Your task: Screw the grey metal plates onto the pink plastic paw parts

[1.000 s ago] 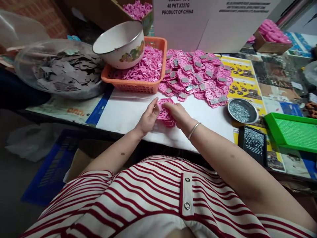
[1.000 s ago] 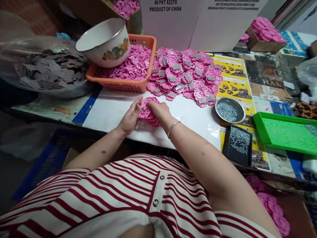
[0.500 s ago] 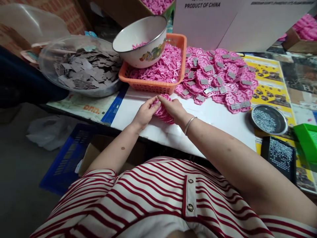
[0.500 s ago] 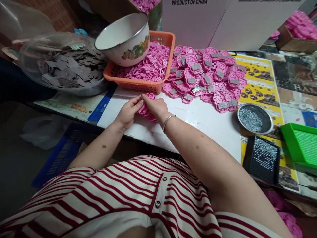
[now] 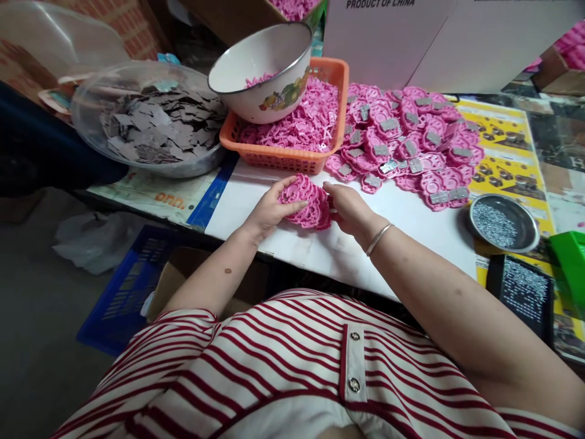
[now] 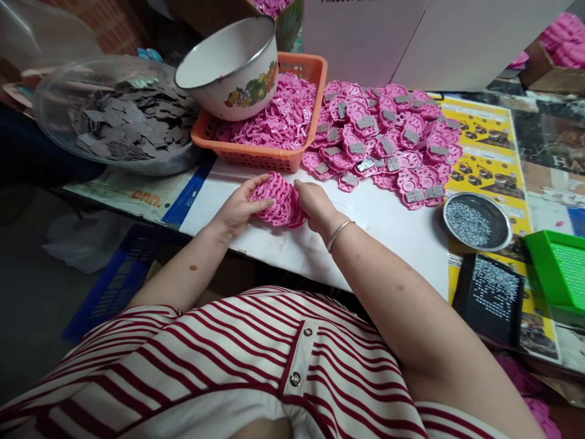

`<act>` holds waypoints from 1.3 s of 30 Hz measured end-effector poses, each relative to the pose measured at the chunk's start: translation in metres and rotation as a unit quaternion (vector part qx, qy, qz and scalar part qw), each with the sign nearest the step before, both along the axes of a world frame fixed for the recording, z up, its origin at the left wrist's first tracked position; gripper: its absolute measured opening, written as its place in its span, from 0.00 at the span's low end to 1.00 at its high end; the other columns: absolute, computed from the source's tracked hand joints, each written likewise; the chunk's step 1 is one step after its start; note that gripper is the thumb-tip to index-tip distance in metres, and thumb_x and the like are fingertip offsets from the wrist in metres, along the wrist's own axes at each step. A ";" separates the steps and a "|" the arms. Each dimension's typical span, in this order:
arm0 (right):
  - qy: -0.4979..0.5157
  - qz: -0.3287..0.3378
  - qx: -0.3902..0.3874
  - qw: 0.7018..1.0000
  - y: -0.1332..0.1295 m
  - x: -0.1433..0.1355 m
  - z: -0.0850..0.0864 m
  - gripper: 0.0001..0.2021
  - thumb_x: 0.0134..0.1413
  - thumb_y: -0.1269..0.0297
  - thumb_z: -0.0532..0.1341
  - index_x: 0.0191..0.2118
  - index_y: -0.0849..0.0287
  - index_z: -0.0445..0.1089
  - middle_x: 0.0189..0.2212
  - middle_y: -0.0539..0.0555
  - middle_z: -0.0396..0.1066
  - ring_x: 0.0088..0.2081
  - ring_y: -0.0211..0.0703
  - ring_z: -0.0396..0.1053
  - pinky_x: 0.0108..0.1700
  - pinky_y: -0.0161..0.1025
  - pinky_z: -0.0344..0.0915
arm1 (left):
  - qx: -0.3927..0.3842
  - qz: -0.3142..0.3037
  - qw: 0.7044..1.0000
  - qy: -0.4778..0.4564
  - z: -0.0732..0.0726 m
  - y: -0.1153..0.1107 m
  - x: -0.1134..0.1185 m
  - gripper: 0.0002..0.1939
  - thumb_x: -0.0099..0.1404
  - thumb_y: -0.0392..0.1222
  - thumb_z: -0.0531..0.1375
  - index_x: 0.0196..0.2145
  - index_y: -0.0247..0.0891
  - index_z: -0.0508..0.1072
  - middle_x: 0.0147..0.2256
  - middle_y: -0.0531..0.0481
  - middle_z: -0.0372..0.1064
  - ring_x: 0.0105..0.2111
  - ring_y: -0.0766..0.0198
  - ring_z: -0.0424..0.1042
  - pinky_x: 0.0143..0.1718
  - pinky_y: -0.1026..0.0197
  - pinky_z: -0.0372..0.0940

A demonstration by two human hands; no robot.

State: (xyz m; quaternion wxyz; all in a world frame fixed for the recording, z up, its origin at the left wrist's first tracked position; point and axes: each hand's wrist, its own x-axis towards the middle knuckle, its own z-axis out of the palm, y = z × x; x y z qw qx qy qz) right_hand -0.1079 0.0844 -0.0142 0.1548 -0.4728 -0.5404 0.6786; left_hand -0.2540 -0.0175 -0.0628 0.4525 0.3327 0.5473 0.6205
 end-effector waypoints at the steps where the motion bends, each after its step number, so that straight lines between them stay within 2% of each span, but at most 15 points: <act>1: -0.005 0.004 -0.009 1.000 -0.001 0.000 0.001 0.16 0.61 0.50 0.61 0.39 0.60 0.70 0.30 0.50 0.70 0.30 0.35 0.65 0.35 0.37 0.67 | -0.002 0.002 1.000 0.013 -0.002 -0.001 -0.002 0.47 0.48 0.50 0.77 0.61 0.35 0.67 0.64 0.36 0.67 0.64 0.44 0.67 0.67 0.45 0.62; 6: -0.026 -0.017 -0.023 0.999 -0.004 0.001 0.000 0.17 0.63 0.55 0.62 0.50 0.62 0.70 0.42 0.53 0.73 0.39 0.36 0.72 0.42 0.39 0.74 | -0.010 0.025 0.997 0.074 -0.006 -0.005 -0.007 0.44 0.48 0.43 0.74 0.62 0.37 0.67 0.65 0.37 0.65 0.65 0.45 0.66 0.68 0.44 0.60; 11: -0.016 -0.031 -0.003 0.999 -0.014 0.001 -0.006 0.16 0.63 0.56 0.62 0.50 0.62 0.70 0.42 0.53 0.73 0.40 0.36 0.72 0.43 0.39 0.75 | -0.035 0.058 0.985 0.159 -0.003 -0.011 -0.015 0.42 0.49 0.41 0.72 0.61 0.34 0.68 0.63 0.36 0.67 0.63 0.46 0.68 0.68 0.45 0.60; 16: -0.018 -0.060 0.036 0.997 -0.022 -0.003 -0.017 0.19 0.63 0.54 0.62 0.54 0.61 0.69 0.47 0.56 0.73 0.45 0.39 0.73 0.47 0.43 0.76 | -0.085 0.094 0.936 0.329 0.004 -0.021 -0.028 0.41 0.50 0.39 0.71 0.62 0.37 0.69 0.61 0.39 0.69 0.62 0.45 0.68 0.68 0.45 0.59; 21: -0.027 -0.078 0.081 0.993 -0.023 -0.004 -0.028 0.20 0.63 0.53 0.62 0.54 0.61 0.69 0.51 0.57 0.72 0.49 0.43 0.72 0.52 0.47 0.75 | -0.130 0.085 0.883 0.443 0.008 -0.028 -0.035 0.38 0.55 0.43 0.70 0.63 0.40 0.70 0.60 0.40 0.69 0.65 0.41 0.64 0.70 0.43 0.56; 24: -0.037 -0.077 0.097 0.992 -0.024 -0.001 -0.030 0.20 0.61 0.54 0.63 0.54 0.61 0.69 0.49 0.56 0.72 0.47 0.42 0.72 0.52 0.47 0.73 | -0.138 0.069 0.868 0.471 0.007 -0.031 -0.040 0.37 0.57 0.47 0.70 0.64 0.39 0.70 0.61 0.38 0.69 0.64 0.40 0.65 0.69 0.41 0.57; 26: -0.045 -0.079 0.104 0.990 -0.024 0.003 -0.028 0.21 0.58 0.59 0.64 0.55 0.61 0.68 0.47 0.56 0.73 0.45 0.41 0.71 0.51 0.46 0.72 | -0.145 0.068 0.860 0.485 0.004 -0.033 -0.045 0.38 0.58 0.50 0.70 0.64 0.38 0.70 0.61 0.36 0.69 0.63 0.38 0.65 0.68 0.39 0.56; 30: -0.058 -0.086 0.110 0.989 -0.024 0.012 -0.023 0.29 0.48 0.68 0.62 0.59 0.62 0.67 0.47 0.58 0.73 0.42 0.41 0.70 0.51 0.45 0.69 | -0.141 0.079 0.861 0.482 -0.004 -0.036 -0.057 0.38 0.58 0.53 0.70 0.63 0.36 0.71 0.60 0.35 0.71 0.62 0.39 0.67 0.67 0.41 0.57; 34: -0.059 -0.093 0.113 0.987 -0.021 0.020 -0.022 0.31 0.43 0.67 0.62 0.58 0.64 0.67 0.47 0.59 0.72 0.43 0.42 0.70 0.55 0.47 0.68 | -0.129 0.102 0.862 0.479 -0.014 -0.039 -0.071 0.32 0.59 0.50 0.70 0.59 0.37 0.75 0.55 0.39 0.75 0.56 0.46 0.72 0.63 0.47 0.61; 39: -0.047 -0.098 0.123 0.986 -0.017 0.027 -0.026 0.29 0.41 0.66 0.63 0.54 0.62 0.68 0.47 0.59 0.72 0.44 0.42 0.70 0.59 0.50 0.67 | -0.152 0.157 0.844 0.491 -0.024 -0.046 -0.084 0.31 0.59 0.53 0.70 0.57 0.37 0.77 0.52 0.36 0.76 0.55 0.43 0.72 0.63 0.44 0.61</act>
